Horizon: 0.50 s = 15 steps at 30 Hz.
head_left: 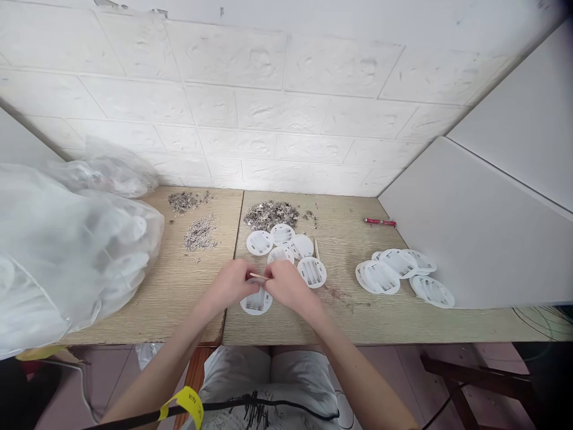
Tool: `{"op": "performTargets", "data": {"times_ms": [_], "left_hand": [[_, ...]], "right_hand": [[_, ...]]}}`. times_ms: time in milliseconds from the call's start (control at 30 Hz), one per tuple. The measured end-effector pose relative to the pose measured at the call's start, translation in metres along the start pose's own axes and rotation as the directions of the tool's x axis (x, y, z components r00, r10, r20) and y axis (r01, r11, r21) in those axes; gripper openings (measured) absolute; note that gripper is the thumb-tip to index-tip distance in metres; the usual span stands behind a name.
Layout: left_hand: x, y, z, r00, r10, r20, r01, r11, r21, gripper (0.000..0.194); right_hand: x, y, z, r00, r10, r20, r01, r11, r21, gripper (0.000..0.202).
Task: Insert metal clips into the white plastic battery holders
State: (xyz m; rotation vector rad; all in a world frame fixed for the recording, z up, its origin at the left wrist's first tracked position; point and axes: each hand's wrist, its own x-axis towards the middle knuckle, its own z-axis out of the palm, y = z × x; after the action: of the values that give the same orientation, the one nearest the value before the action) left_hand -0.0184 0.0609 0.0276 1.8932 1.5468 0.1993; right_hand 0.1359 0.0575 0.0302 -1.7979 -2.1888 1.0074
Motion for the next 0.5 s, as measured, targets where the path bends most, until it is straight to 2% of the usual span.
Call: {"op": "performTargets", "data": {"times_ms": [133,267,367,500], "left_hand": [[0.006,0.001,-0.006,0.996,0.01,0.092,-0.014,0.999,0.043,0.013],[0.009,0.001,-0.009,0.99,0.02,0.14,-0.029,0.998,0.057,0.01],[0.008,0.002,-0.008,0.991,0.024,0.133,-0.029,0.999,0.035,0.008],[-0.001,0.002,-0.001,0.999,0.026,0.03,-0.025,0.999,-0.028,0.01]], "right_hand": [[0.002,-0.004,-0.006,0.998,-0.029,0.064,0.031,0.999,-0.032,0.014],[0.001,-0.007,-0.007,0.998,-0.047,0.053,0.047,0.999,-0.008,0.02],[-0.002,-0.007,-0.005,0.999,-0.039,0.025,0.038,0.999,0.029,0.023],[-0.008,-0.005,0.003,0.998,-0.043,-0.041,0.046,0.997,0.061,0.021]]}}
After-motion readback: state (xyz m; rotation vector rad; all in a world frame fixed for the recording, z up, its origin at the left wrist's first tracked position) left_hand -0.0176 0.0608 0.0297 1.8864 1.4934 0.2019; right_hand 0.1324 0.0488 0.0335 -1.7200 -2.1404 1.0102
